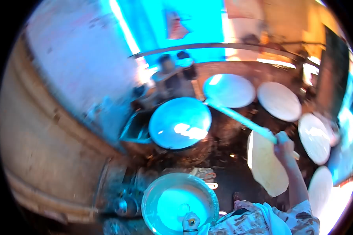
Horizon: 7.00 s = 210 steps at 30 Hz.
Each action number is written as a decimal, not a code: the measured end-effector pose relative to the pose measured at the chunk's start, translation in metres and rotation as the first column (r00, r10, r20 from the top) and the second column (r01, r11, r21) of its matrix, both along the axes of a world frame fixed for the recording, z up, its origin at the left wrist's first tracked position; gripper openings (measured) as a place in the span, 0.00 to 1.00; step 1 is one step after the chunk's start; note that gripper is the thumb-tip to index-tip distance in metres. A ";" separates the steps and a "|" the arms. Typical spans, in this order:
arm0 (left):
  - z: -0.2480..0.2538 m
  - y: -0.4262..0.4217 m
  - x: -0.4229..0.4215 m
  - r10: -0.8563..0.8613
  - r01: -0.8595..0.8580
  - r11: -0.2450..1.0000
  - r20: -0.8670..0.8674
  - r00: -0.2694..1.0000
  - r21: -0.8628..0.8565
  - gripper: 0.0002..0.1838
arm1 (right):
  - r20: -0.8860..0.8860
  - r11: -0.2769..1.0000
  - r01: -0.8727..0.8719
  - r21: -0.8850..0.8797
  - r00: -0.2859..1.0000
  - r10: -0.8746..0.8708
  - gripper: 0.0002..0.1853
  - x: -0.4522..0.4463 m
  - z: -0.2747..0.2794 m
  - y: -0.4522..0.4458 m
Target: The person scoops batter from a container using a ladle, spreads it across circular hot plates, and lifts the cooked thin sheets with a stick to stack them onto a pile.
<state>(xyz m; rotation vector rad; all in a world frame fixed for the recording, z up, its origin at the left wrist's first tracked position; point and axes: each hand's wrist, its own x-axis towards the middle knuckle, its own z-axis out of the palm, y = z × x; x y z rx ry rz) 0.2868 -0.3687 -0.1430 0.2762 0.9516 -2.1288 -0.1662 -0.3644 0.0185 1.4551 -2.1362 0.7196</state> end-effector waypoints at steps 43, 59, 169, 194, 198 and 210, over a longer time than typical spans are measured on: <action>0.028 0.197 -0.303 -0.601 0.982 0.173 0.781 0.170 -0.081 0.11 | 0.689 -0.836 0.361 0.414 -0.724 0.029 0.16 0.286 -0.299 0.752; -0.104 0.087 -0.021 -0.389 0.397 0.897 0.775 0.499 0.195 0.16 | 0.741 -0.234 0.967 0.102 -0.230 -0.631 0.22 0.171 -0.256 0.740; 0.065 -0.382 -0.220 0.849 0.888 0.331 0.310 -0.427 0.318 0.23 | 0.992 0.973 -0.192 -0.126 -0.020 0.125 0.09 0.067 -0.141 -0.243; 0.056 -0.424 -0.180 0.714 0.769 0.511 0.308 -0.629 0.384 0.27 | 0.883 0.972 -0.232 -0.046 -0.464 -0.069 0.11 0.101 -0.104 -0.310; 0.055 -0.421 -0.166 0.683 0.769 0.569 0.353 -0.640 0.293 0.29 | 0.896 0.974 -0.222 -0.043 -0.439 -0.060 0.11 0.106 -0.116 -0.319; 0.048 -0.346 -0.118 0.466 0.729 0.684 0.762 -0.450 0.013 0.32 | 0.958 0.846 -0.523 -0.107 0.172 0.228 0.16 0.104 -0.142 -0.359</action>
